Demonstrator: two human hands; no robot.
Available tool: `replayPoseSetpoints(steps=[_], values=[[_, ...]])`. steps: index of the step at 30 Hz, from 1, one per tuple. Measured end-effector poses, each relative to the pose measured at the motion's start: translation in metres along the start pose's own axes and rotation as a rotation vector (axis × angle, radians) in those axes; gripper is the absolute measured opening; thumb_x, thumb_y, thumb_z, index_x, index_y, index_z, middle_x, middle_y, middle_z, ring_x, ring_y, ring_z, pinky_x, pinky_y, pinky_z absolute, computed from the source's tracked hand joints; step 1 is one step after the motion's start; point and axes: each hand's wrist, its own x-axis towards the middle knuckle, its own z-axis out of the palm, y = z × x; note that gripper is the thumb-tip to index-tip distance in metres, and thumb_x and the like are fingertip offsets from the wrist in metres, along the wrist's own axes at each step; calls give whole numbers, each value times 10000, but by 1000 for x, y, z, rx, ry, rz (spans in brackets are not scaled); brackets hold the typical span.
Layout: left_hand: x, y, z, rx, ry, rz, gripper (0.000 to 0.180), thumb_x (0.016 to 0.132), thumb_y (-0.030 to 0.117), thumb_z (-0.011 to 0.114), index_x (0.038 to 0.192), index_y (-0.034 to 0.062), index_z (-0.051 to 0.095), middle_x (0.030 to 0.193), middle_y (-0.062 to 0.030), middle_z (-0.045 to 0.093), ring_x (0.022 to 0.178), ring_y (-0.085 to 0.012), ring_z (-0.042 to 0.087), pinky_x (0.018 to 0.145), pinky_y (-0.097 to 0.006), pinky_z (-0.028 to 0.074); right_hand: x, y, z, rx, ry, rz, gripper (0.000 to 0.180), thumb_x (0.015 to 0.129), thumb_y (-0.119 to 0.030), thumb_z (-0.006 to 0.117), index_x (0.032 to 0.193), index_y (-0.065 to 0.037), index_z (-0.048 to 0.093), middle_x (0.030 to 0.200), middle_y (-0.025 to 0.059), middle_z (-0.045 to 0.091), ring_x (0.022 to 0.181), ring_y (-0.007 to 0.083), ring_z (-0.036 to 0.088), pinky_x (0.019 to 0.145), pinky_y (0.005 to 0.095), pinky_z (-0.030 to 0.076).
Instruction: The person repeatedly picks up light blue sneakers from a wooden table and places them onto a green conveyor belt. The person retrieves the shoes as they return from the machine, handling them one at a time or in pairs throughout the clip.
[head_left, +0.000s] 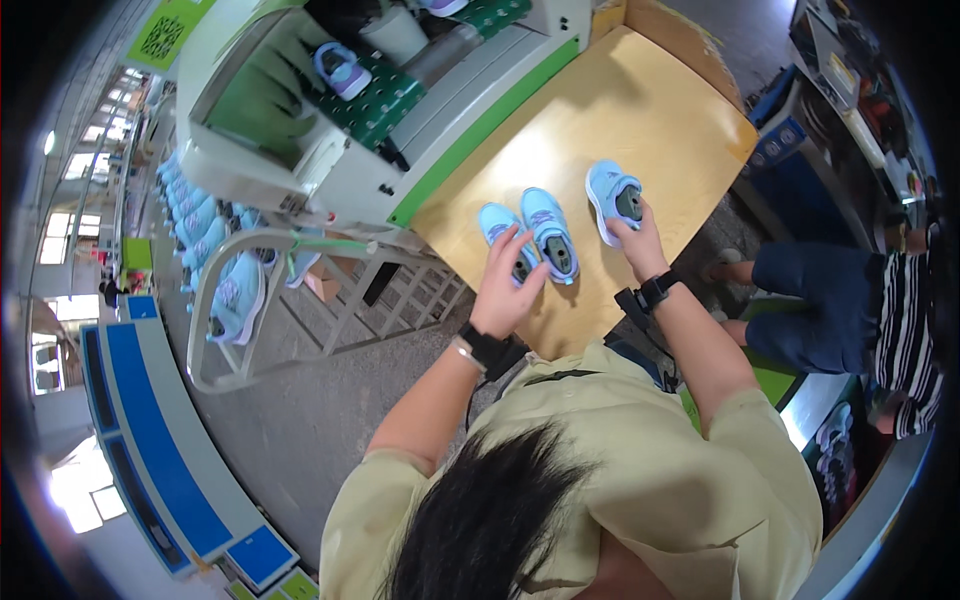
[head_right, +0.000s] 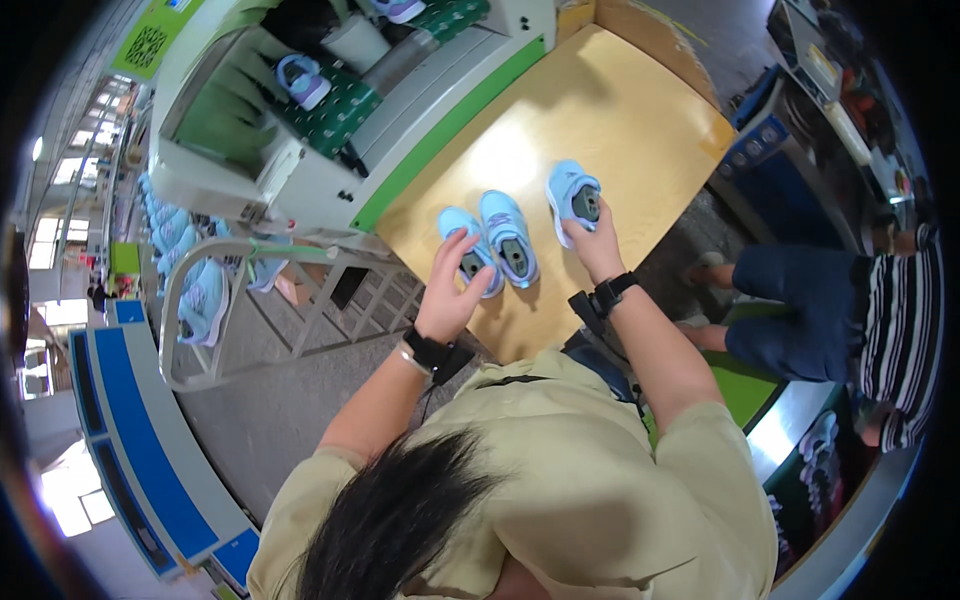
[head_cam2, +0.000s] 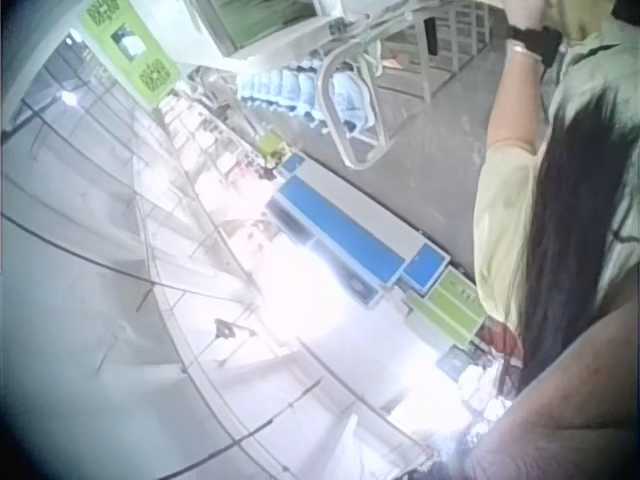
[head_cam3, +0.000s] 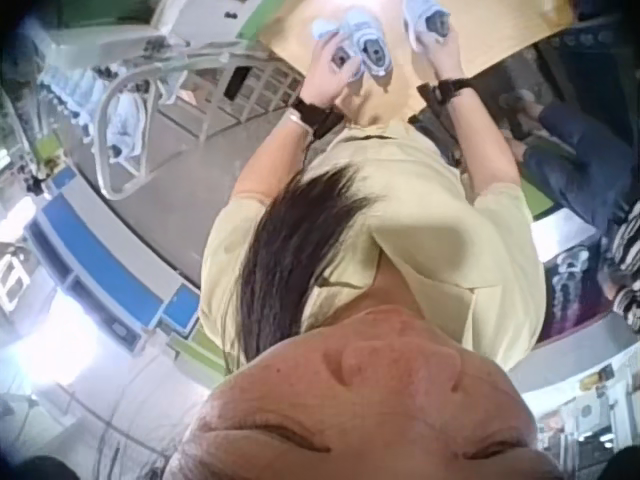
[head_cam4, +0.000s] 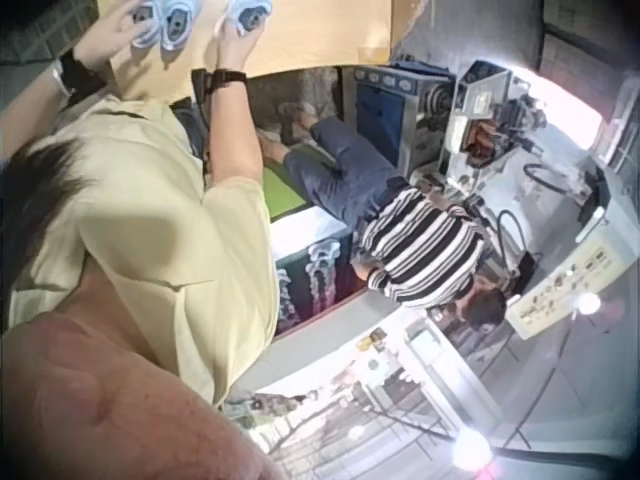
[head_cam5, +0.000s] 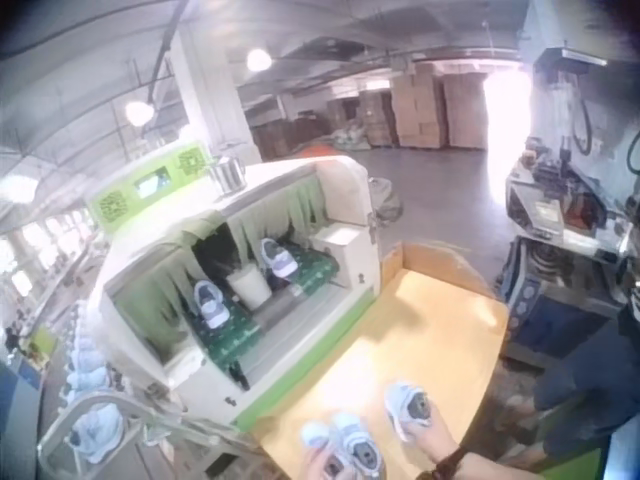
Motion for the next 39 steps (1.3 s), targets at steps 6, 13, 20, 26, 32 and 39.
replayPoseSetpoints(steps=[6,13,20,26,32,39], values=[[51,40,3,-512,420,-141,1022,800,118,773,1582,41,119,1514,-215,325,1384,-321,370,1152,-433,330,-54,-93,55,-241,-563,-506,920,852,-140,760,1575,18,213,1609,278,259,1501,373,273,1222,424,243],[159,38,-98,-538,728,-151,959,745,117,738,1554,11,233,1478,-262,373,1360,-343,410,1146,-392,332,-23,19,75,-551,-428,-346,952,810,-72,745,1581,-4,191,1581,307,270,1469,468,280,1207,468,268],[235,-34,-149,109,992,-381,994,693,186,784,1529,-50,302,1475,-288,414,1375,-388,434,1155,-399,349,19,-50,56,-70,-342,31,803,812,-65,693,1510,-76,296,1360,229,489,1286,325,504,1096,412,405],[238,-41,-158,-102,930,-328,1012,778,247,806,1549,-82,239,1484,-245,401,1340,-344,454,1118,-375,374,140,-185,67,-87,-157,-585,644,839,-93,698,1412,-81,403,1251,147,577,1159,252,589,1002,373,472],[197,-24,-150,-204,763,-154,864,940,149,681,1592,-10,136,1561,-201,317,1444,-293,348,1184,-434,273,269,-251,158,-270,-173,-786,628,852,-104,706,1424,-101,448,1383,186,541,1294,366,522,1092,392,417],[67,-50,-67,150,318,-316,706,954,288,679,1525,26,359,1581,-265,292,1474,-415,294,1217,-471,246,243,-185,179,-152,-16,-831,773,853,-82,728,1530,-65,356,1481,218,462,1369,386,444,1154,434,352]])
